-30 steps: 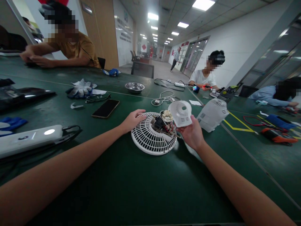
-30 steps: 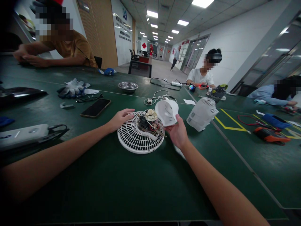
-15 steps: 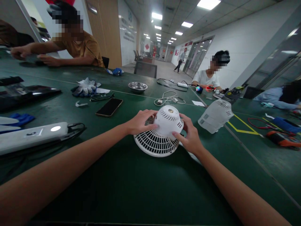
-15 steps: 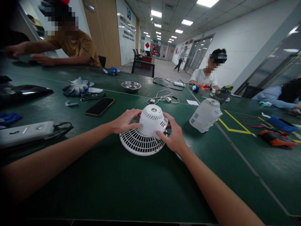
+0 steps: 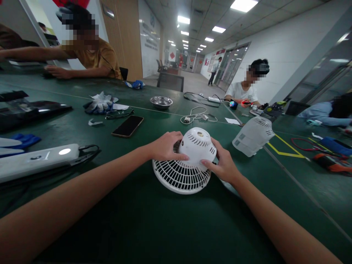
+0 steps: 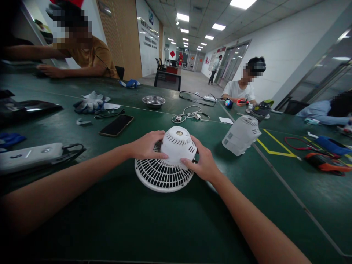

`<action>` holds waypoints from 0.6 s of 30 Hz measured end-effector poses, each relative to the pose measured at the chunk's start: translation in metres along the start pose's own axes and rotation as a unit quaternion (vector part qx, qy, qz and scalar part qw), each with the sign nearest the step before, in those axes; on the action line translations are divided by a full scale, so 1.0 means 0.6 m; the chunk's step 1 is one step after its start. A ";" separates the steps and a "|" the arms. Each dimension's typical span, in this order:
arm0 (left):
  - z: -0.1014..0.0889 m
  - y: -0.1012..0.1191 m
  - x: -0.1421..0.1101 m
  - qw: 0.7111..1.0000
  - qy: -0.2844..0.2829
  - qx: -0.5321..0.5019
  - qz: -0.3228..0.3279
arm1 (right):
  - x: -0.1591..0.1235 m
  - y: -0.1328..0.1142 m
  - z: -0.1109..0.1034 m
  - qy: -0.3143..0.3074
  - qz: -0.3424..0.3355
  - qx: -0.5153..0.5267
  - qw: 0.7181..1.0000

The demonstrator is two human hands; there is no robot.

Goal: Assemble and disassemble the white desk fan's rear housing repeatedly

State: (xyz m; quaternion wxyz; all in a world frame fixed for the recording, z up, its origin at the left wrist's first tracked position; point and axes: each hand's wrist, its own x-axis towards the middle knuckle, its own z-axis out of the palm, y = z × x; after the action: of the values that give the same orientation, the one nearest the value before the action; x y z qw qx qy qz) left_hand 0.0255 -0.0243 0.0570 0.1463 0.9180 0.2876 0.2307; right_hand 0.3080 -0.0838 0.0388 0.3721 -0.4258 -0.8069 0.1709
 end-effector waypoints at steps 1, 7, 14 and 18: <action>0.000 0.001 0.000 1.000 0.000 0.003 0.001 | 0.000 0.000 0.000 -0.001 0.000 -0.002 1.000; -0.002 0.001 -0.001 1.000 -0.005 0.017 0.005 | 0.001 -0.001 -0.002 -0.003 -0.009 -0.023 1.000; -0.002 -0.002 -0.002 1.000 -0.002 0.024 0.019 | 0.002 -0.006 -0.006 -0.013 -0.015 -0.054 0.998; -0.002 -0.002 -0.001 1.000 -0.002 0.014 0.013 | 0.004 -0.002 -0.006 -0.019 -0.011 -0.042 0.999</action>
State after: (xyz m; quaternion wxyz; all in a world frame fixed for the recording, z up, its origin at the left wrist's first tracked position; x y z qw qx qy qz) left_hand 0.0239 -0.0238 0.0572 0.1308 0.9239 0.2790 0.2268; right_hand 0.3091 -0.0831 0.0431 0.3400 -0.4290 -0.8249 0.1413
